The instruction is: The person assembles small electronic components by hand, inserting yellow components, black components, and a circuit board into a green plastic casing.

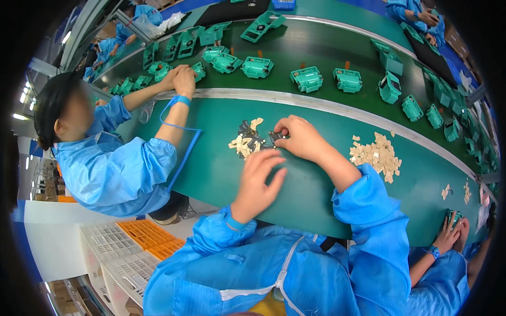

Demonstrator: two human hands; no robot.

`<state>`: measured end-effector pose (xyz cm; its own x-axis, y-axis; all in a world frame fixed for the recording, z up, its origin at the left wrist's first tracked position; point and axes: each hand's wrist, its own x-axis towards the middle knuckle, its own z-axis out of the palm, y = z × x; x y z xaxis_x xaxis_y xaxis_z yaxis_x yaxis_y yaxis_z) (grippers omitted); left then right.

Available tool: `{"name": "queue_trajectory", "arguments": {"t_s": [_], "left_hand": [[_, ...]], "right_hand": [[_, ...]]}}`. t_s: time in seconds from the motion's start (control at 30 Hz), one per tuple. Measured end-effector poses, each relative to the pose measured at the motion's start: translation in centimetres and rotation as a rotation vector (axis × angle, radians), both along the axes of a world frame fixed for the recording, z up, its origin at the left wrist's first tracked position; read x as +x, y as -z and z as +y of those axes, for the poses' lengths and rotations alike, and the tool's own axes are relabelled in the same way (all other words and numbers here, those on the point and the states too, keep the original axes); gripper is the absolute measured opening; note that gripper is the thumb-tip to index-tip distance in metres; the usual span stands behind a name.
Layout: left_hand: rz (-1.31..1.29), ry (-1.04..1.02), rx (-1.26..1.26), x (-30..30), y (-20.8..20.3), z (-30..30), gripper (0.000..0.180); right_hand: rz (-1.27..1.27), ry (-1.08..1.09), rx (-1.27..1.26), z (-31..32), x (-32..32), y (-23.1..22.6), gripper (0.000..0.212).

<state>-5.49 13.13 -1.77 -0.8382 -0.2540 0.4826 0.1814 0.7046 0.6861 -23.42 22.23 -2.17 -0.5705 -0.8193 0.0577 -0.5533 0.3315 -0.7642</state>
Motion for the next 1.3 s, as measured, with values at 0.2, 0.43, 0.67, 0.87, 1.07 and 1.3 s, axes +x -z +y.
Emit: {"name": "queue_trajectory", "arguments": {"t_s": [0.2,0.43,0.67,0.87,1.07,1.3], "left_hand": [[-0.111,-0.142,-0.213,-1.2,-0.5,-3.0,0.025],[-0.055,-0.116,-0.168,-5.7,-1.0,-4.2,0.029],[-0.311,-0.061,-0.248,-5.6,1.3,-5.6,0.024],[-0.131,0.021,-0.059,-7.0,-1.6,-2.7,0.023],[-0.255,0.036,-0.319,-7.6,-1.7,-3.0,0.027],[-0.463,0.416,0.838,-12.0,-5.7,4.2,0.031]], "right_hand": [[-0.148,-0.008,0.129,-0.4,-1.1,-0.5,0.022],[-0.706,0.051,-0.135,0.6,-2.7,0.2,0.009],[-0.727,0.108,-0.094,2.8,-3.0,-0.3,0.011],[-0.757,0.104,-0.211,4.9,-2.6,-2.1,0.009],[-0.864,0.206,-0.375,9.5,-2.5,-4.3,0.013],[-0.871,0.219,-0.647,16.9,-0.8,-4.8,0.016]]}}
